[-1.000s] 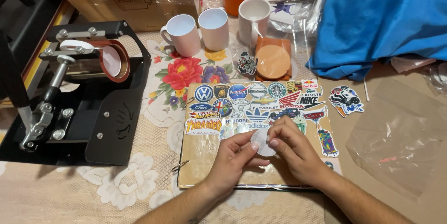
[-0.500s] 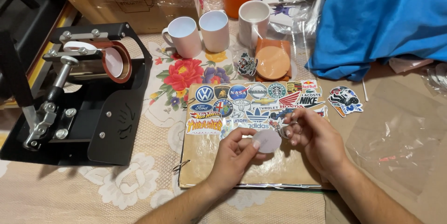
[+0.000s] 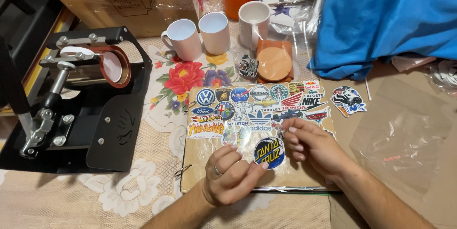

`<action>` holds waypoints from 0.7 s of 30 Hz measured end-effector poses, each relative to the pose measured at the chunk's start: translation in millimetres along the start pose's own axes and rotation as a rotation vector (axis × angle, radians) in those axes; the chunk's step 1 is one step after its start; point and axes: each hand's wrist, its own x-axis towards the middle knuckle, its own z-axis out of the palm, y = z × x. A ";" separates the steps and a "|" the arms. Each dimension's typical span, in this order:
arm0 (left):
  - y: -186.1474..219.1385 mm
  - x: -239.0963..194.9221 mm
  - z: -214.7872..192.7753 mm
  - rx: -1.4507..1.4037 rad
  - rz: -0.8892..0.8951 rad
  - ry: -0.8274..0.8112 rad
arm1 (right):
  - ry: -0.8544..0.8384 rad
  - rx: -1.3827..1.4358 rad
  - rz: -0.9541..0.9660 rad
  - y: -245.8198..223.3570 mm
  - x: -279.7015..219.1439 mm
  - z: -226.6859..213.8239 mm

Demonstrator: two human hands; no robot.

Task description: Peeling decorative stickers and applying them to a surface to create a collage.

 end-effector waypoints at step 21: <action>8.6 -4.0 21.1 -0.811 -1.265 -0.226 | 0.115 -0.589 -0.304 16.2 -3.2 -0.7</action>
